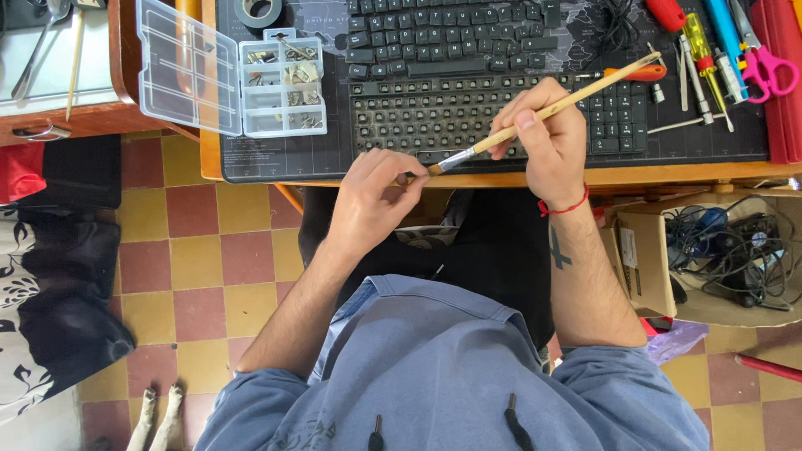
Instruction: The person uses a small screwdriver to remove keycaps from a black keyboard, then uses a paintbrush to clean the exposed switches and surrounding areas. The removed keycaps are placed on the desk surface.
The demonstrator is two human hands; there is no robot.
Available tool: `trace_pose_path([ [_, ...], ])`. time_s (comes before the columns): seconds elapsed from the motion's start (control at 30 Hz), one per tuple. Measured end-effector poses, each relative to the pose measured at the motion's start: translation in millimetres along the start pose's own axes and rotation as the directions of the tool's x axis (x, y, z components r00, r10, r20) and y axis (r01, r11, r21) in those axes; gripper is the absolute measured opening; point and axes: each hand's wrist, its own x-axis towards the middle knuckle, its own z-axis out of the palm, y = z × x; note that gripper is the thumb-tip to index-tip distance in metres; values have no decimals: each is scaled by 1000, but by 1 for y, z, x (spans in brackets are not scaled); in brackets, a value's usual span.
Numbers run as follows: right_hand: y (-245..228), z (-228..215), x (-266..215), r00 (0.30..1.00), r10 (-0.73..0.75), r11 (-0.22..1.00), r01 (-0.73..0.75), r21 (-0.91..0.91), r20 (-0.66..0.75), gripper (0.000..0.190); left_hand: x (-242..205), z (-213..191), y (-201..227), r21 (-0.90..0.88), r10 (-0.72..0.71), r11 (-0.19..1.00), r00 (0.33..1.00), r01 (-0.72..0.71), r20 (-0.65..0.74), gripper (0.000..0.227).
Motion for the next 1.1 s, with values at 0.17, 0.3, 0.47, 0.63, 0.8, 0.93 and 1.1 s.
trace_pose_path([
  [0.17, 2, -6, 1, 1000, -11, 1000, 11, 11, -9, 25, 1, -9, 1, -70, -38, 997, 999, 41, 35, 12],
  [0.3, 2, -8, 3, 999, -31, 999, 31, 8, 5, 24, 1, -18, 0, -69, -18, 997, 994, 26, 112, 9],
  [0.47, 0, -8, 5, 999, -45, 999, 45, -10, 1, 23, 3, -23, 0, -57, 32, 998, 987, -23, 158, 4],
  [0.63, 0, -8, 5, 999, -49, 999, 49, 4, 3, 24, 4, -27, -4, -34, 50, 998, 980, -44, 191, 8],
  [0.8, -2, -8, 6, 999, -51, 999, 51, -16, 9, 22, 2, -29, -8, -13, 43, 999, 988, -41, 152, 12],
  [0.93, -1, -7, 6, 999, -52, 998, 52, -19, 12, 25, 3, -30, -12, -21, 51, 999, 990, -48, 128, 11],
  [1.1, 3, -6, 5, 1000, -29, 1000, 29, -1, 8, 23, 5, -30, -13, 35, 35, 999, 993, -39, 113, 14],
])
